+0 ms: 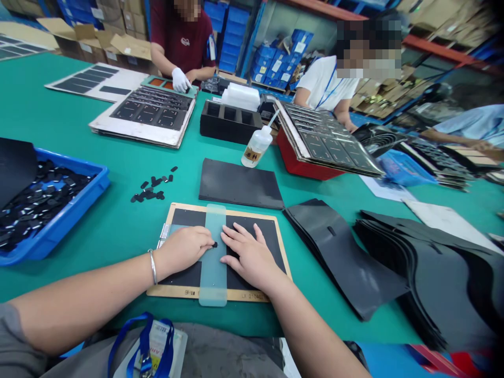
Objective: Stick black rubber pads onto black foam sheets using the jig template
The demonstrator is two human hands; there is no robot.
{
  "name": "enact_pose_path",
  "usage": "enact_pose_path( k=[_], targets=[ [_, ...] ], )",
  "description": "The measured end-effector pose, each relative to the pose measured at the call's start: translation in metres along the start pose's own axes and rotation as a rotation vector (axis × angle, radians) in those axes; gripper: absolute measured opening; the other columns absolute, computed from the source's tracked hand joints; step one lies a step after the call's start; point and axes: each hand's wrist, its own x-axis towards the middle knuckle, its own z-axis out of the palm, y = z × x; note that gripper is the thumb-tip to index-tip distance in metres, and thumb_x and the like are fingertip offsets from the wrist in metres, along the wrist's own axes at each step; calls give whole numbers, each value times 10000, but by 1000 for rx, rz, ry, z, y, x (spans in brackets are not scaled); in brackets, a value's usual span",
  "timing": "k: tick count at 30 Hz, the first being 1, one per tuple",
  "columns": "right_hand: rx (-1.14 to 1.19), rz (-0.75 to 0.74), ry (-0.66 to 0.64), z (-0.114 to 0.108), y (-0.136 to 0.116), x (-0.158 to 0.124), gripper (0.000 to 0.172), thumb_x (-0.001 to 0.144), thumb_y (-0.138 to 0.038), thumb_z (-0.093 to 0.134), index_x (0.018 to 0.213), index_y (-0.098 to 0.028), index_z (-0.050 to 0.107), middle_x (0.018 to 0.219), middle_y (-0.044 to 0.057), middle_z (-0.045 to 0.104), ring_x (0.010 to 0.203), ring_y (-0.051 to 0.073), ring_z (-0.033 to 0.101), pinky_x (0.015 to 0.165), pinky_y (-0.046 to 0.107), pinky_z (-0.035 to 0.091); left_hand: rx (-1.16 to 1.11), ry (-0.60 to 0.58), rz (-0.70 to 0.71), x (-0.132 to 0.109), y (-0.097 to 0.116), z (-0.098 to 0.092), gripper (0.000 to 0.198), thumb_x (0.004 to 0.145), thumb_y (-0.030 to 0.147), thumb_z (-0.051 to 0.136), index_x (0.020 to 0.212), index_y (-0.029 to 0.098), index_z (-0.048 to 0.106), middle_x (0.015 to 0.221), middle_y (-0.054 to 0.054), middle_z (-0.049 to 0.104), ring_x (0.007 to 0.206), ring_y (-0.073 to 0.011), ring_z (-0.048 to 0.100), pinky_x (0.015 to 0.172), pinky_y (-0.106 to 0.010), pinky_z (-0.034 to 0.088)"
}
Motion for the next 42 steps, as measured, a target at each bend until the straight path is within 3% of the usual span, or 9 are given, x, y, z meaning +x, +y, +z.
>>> enact_pose_path(
  k=[11, 19, 28, 33, 35, 39, 42],
  targets=[
    [-32, -14, 13, 0, -4, 1, 441, 884, -470, 468, 1310, -358, 433, 1402, -7, 394, 1310, 246, 308, 1080, 595, 54, 113, -122, -38, -3, 6, -7, 305, 913, 278, 391, 956, 221, 688, 947, -48, 598, 708, -149, 576, 650, -269, 440],
    [-85, -37, -18, -4, -7, 1, 326, 903, -429, 453, 1224, -426, 512, 1413, 4, 381, 1302, 258, 323, 1065, 597, 95, 240, -235, -8, -20, 3, -20, 310, 887, 235, 421, 1156, 229, 575, 758, -50, 609, 663, -196, 586, 552, -277, 397],
    [-161, -45, -35, -10, -22, 5, 404, 898, -505, 405, 1225, -315, 546, 1373, 98, 427, 1308, 269, 311, 1066, 594, 109, 323, -291, 17, -22, 7, -21, 410, 872, 161, 369, 1252, 228, 507, 749, -59, 635, 625, -215, 600, 491, -280, 364],
    [-164, -39, -47, -13, -22, 8, 339, 913, -450, 406, 1196, -349, 564, 1391, 65, 409, 1326, 265, 276, 1056, 610, 111, 272, -326, 19, -19, 4, -29, 433, 849, 141, 377, 1242, 229, 537, 754, -75, 662, 641, -218, 614, 531, -282, 397],
    [-149, -29, -40, -13, -21, 5, 339, 910, -452, 413, 1208, -364, 550, 1410, 49, 382, 1333, 261, 262, 1065, 598, 101, 163, -325, 5, -16, -3, -33, 415, 877, 192, 359, 1243, 256, 543, 845, -73, 690, 729, -222, 636, 596, -289, 431],
    [-66, 33, -35, -8, -20, -3, 352, 909, -435, 423, 1249, -393, 502, 1440, 24, 331, 1339, 258, 253, 1075, 585, 89, -94, -203, -103, -12, -20, -47, 406, 913, 289, 309, 1232, 243, 556, 1188, -29, 627, 1047, -209, 585, 834, -292, 433],
    [81, 143, -8, -2, -23, -8, 480, 894, -387, 454, 1363, -327, 371, 1424, 38, 356, 1336, 246, 264, 1093, 562, 103, -137, -128, -218, -11, -27, -53, 405, 905, 361, 325, 1151, 222, 614, 1166, -28, 639, 1036, -214, 586, 834, -292, 425]
  ],
)
